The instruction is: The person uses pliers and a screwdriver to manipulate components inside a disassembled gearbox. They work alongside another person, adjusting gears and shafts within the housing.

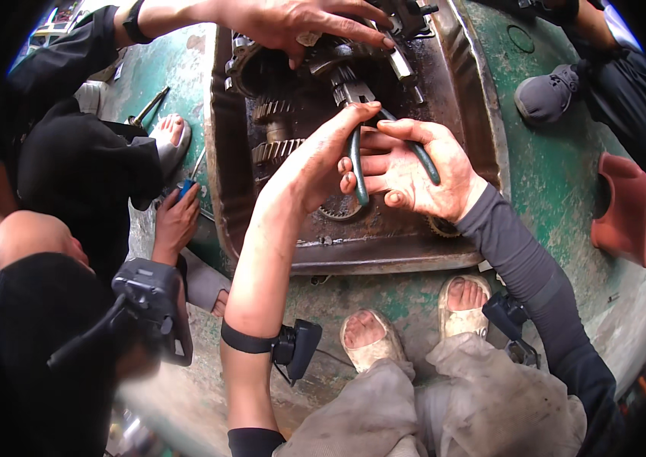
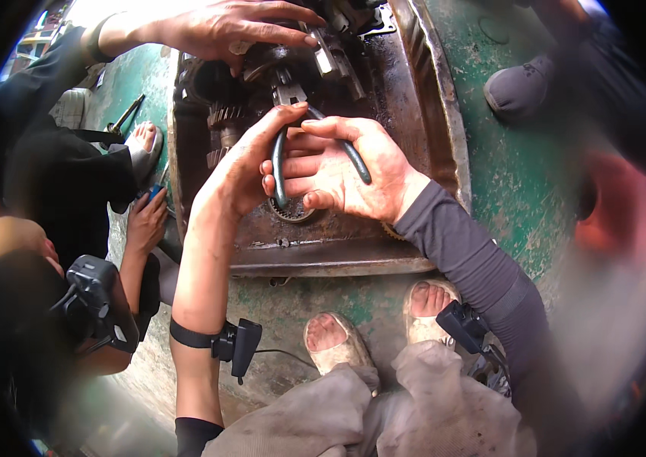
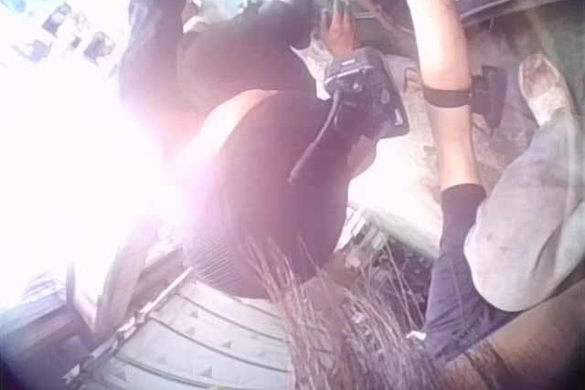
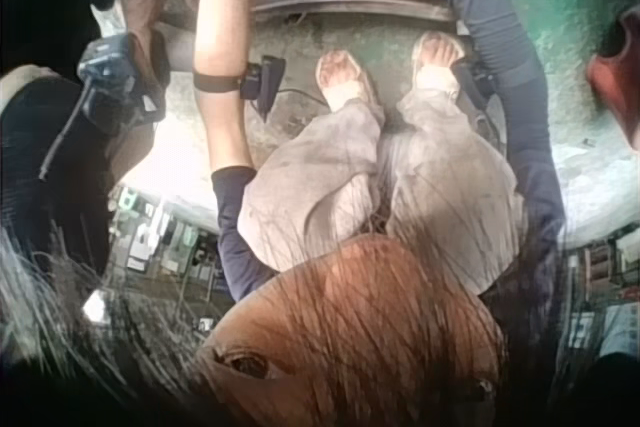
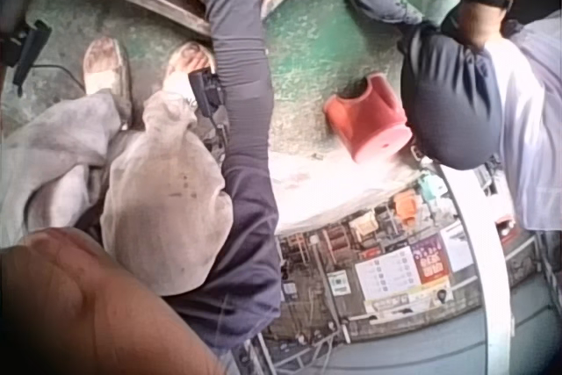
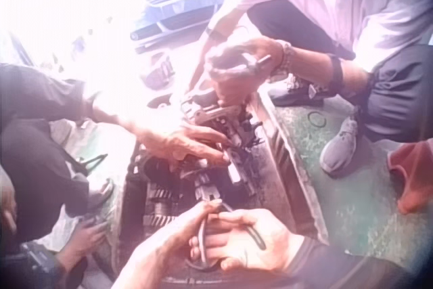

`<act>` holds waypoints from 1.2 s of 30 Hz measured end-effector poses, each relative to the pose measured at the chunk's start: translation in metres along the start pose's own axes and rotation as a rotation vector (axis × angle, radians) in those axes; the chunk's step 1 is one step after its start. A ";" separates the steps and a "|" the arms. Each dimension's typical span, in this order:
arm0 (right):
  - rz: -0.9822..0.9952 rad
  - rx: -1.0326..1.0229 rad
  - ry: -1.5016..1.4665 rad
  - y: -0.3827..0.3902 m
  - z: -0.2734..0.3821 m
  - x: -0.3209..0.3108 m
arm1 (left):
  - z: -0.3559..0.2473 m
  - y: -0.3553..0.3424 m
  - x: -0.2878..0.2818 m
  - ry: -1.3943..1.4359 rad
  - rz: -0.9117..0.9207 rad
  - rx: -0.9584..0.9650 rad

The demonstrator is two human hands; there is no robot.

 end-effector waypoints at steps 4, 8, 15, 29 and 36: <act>0.038 -0.136 0.048 -0.015 0.005 0.009 | 0.012 -0.005 0.003 0.289 0.026 -0.051; -0.414 -0.137 0.331 -0.006 0.009 -0.024 | 0.000 -0.001 0.008 0.385 0.124 0.018; -0.249 0.038 0.277 0.005 0.003 0.001 | -0.018 0.002 -0.009 -0.088 -0.010 0.216; -0.223 0.018 0.215 0.008 0.010 -0.004 | -0.030 -0.007 -0.013 -0.336 -0.095 0.269; -0.452 -0.053 0.392 0.015 0.011 -0.009 | -0.039 0.000 -0.015 -0.459 -0.159 0.387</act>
Point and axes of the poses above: each hand's wrist, its own y-axis away from the middle knuckle, its own x-axis out of the palm, z = x × y, the point moved 10 cm from there along -y, towards the middle knuckle, and after that the axes turned 6 degrees about y, right-handed, at the moved point
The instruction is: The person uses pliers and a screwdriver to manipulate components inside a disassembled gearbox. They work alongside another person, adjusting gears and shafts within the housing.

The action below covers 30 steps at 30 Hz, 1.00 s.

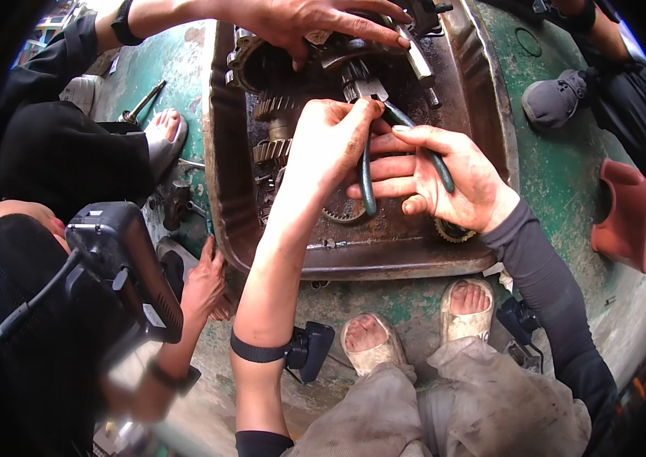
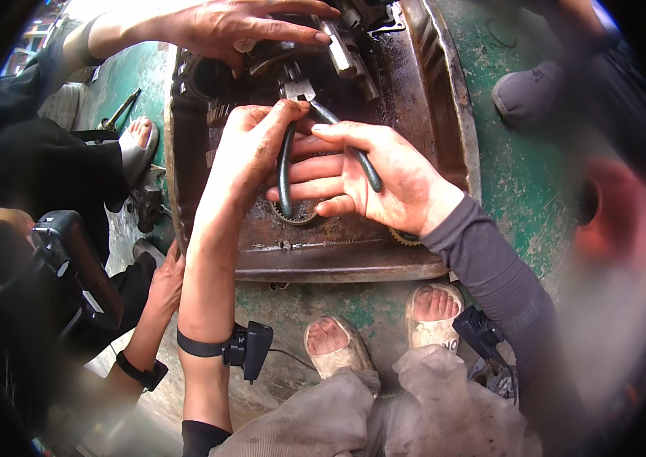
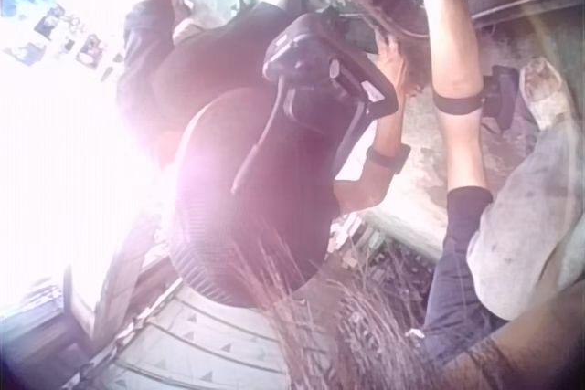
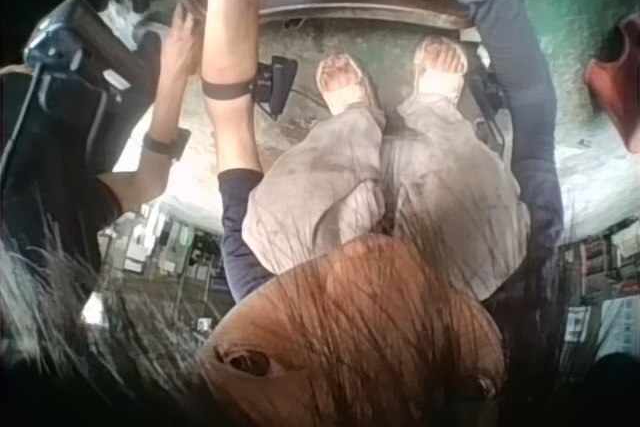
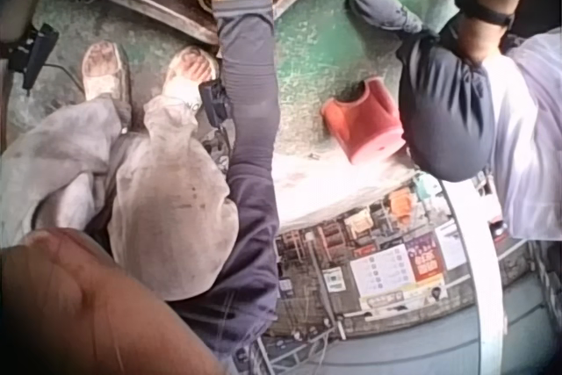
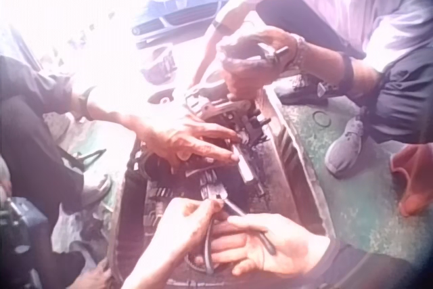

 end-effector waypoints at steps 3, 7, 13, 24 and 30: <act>-0.163 -0.109 0.222 0.011 0.014 -0.009 | -0.009 0.002 0.000 0.021 0.005 0.075; -0.274 -0.103 0.209 0.021 0.023 -0.019 | 0.000 0.008 0.006 0.110 0.038 -0.065; -0.252 -0.241 0.237 0.018 0.031 -0.023 | 0.012 0.014 0.025 0.476 0.010 -0.241; -0.432 -0.429 0.176 0.025 0.030 -0.020 | 0.018 0.017 0.045 0.971 -0.057 -0.241; -0.398 -0.437 0.152 0.026 0.037 -0.014 | 0.025 0.015 0.041 0.959 -0.132 -0.243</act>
Point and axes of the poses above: each hand's wrist, its own y-axis away from the middle knuckle, its own x-axis out of the palm, z = x × y, the point moved 10 cm from there along -y, towards the middle knuckle, and after that the axes turned 6 degrees about y, right-handed, at the moved point
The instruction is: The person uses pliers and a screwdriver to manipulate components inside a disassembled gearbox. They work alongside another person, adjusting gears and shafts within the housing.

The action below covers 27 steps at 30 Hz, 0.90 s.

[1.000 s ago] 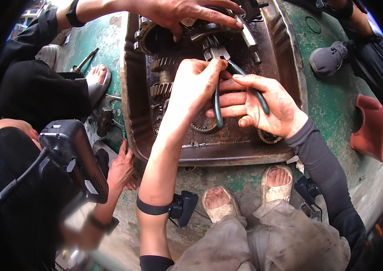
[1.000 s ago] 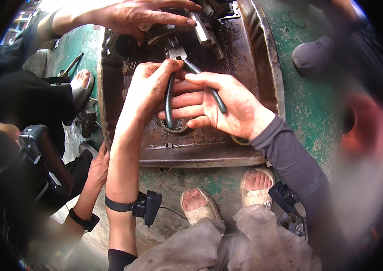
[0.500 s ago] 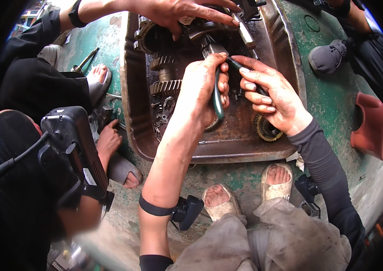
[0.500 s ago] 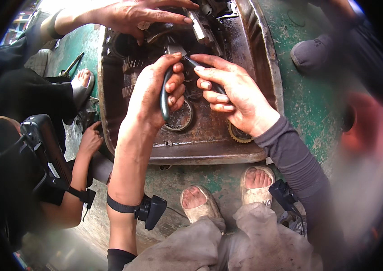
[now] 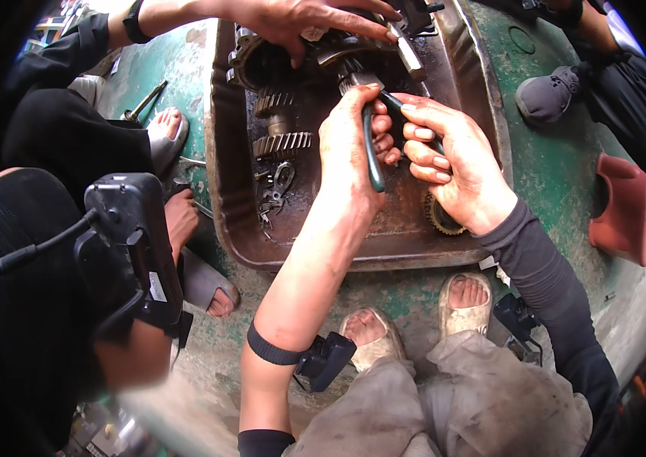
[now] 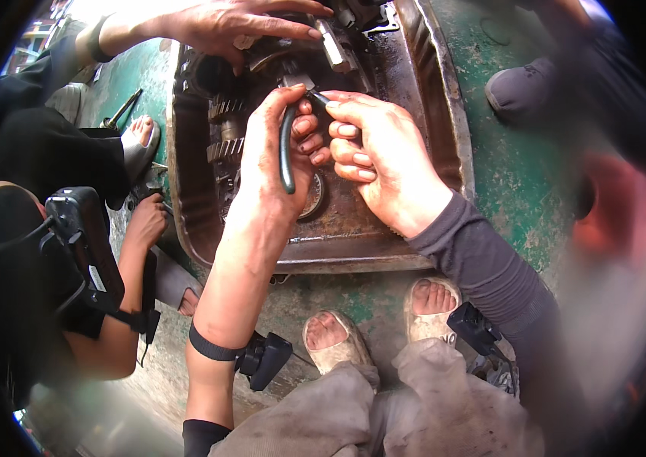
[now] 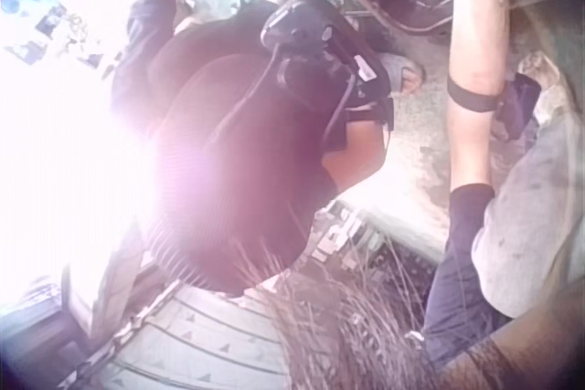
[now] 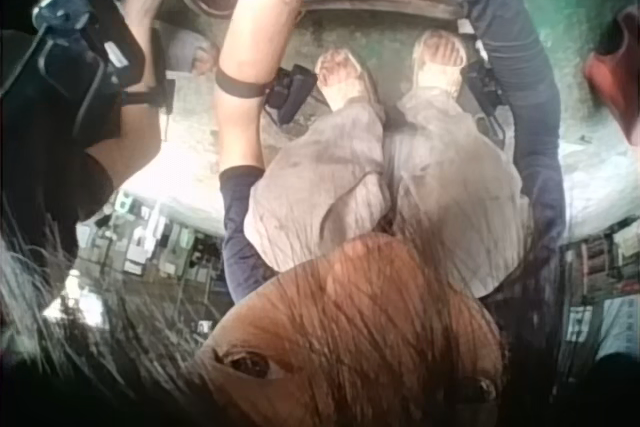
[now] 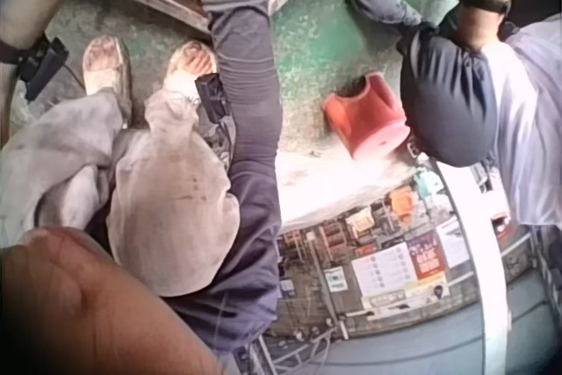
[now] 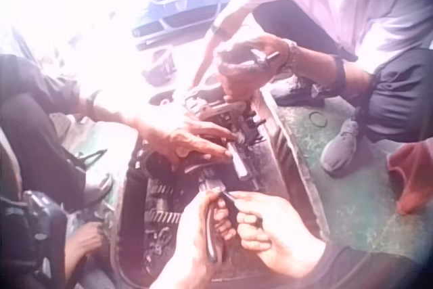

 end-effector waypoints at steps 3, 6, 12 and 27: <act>-0.054 -0.017 -0.007 0.002 0.000 -0.001 | -0.001 0.002 -0.005 -0.038 -0.025 0.012; -0.129 -0.028 -0.023 -0.001 -0.004 -0.005 | 0.002 0.010 0.001 0.009 0.088 0.007; -0.319 -0.201 0.196 0.000 0.007 -0.019 | 0.018 0.009 -0.003 0.075 0.074 -0.135; -0.411 -0.621 0.148 0.012 0.032 -0.010 | 0.012 0.029 0.028 0.339 0.369 -0.297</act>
Point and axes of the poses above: each hand's wrist, its own y-axis away from the middle knuckle, its own x-axis out of the palm, z = x × y, the point moved 10 cm from there along -y, towards the middle knuckle, and after that the axes turned 6 degrees about y, right-handed, at the moved point
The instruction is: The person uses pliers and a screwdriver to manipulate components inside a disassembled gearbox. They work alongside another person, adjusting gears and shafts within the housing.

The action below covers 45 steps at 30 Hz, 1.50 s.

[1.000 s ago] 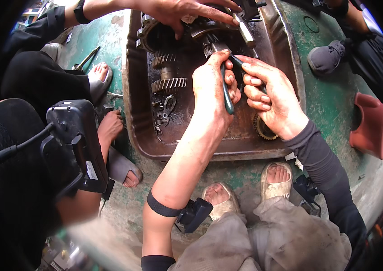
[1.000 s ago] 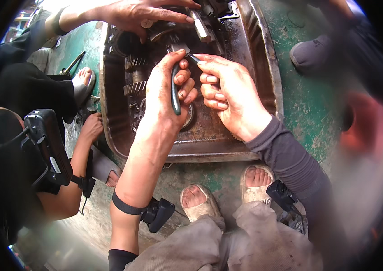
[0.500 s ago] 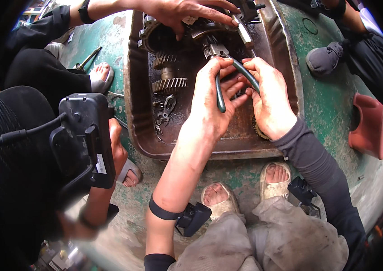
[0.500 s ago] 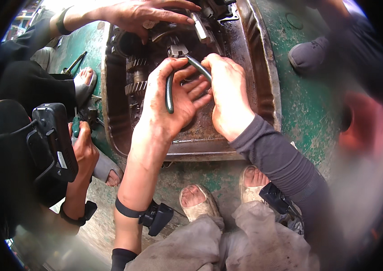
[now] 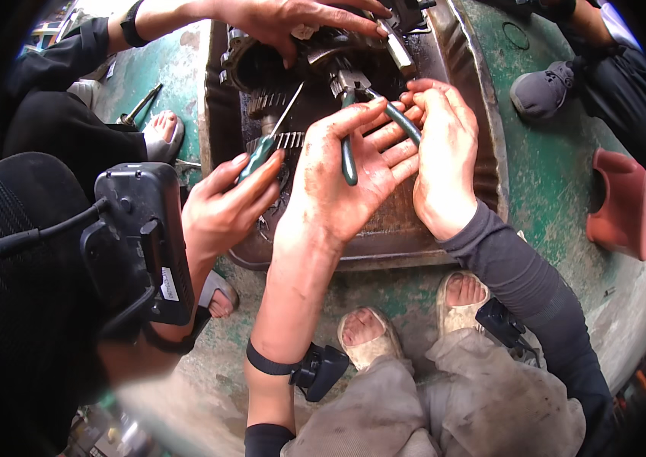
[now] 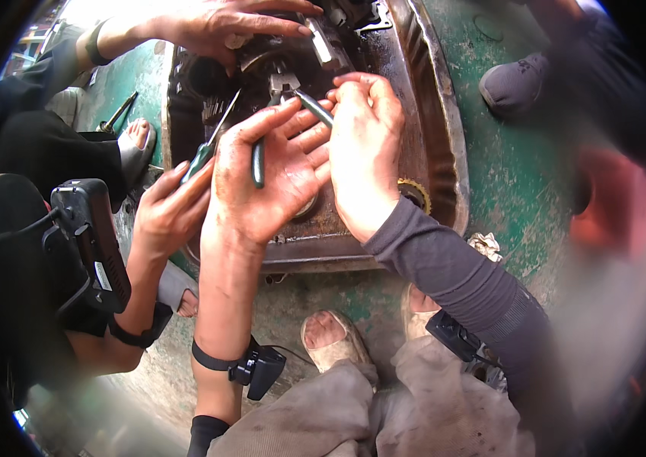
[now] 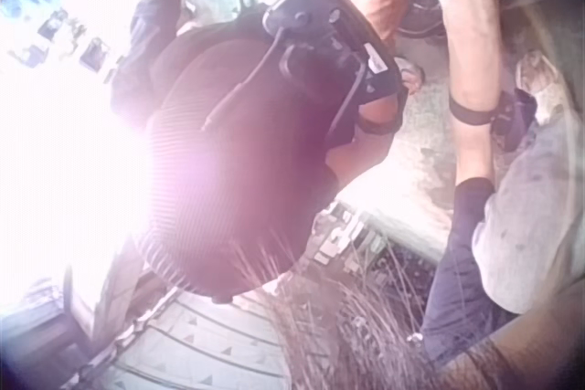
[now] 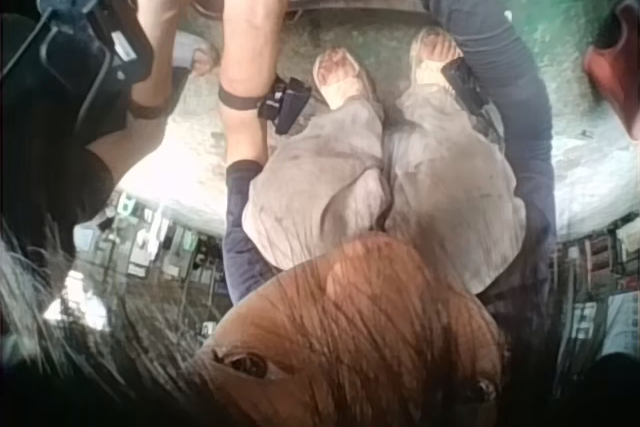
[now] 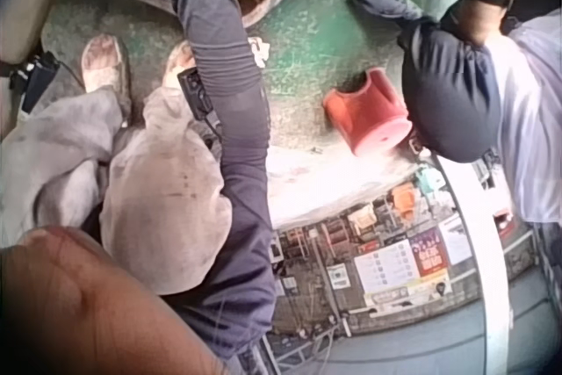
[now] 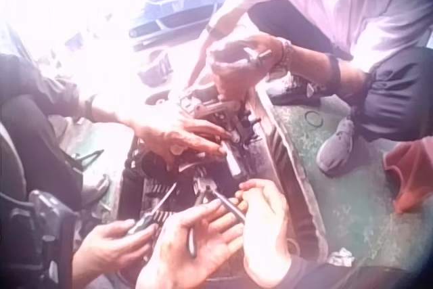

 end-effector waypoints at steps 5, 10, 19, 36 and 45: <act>0.017 -0.064 0.125 0.001 0.000 0.001 | 0.002 -0.003 -0.008 -0.064 -0.022 -0.007; 0.025 -0.239 0.199 0.001 0.016 0.003 | 0.004 -0.006 -0.007 -0.024 0.035 -0.012; 0.013 -0.297 0.220 -0.001 0.022 0.004 | 0.001 -0.010 -0.002 0.038 0.255 0.019; -0.029 -0.229 0.243 0.002 0.014 0.006 | -0.010 -0.012 -0.009 -0.043 0.083 0.148; 0.110 0.067 0.246 -0.001 -0.010 0.019 | -0.007 -0.007 -0.030 -0.081 -0.157 0.265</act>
Point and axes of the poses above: each hand's wrist, its own y-axis away from the middle knuckle, its own x-axis out of the palm, z = x × y, the point moved 10 cm from there along -y, towards the middle knuckle, and after that the axes turned 6 degrees about y, right-handed, at the moved point
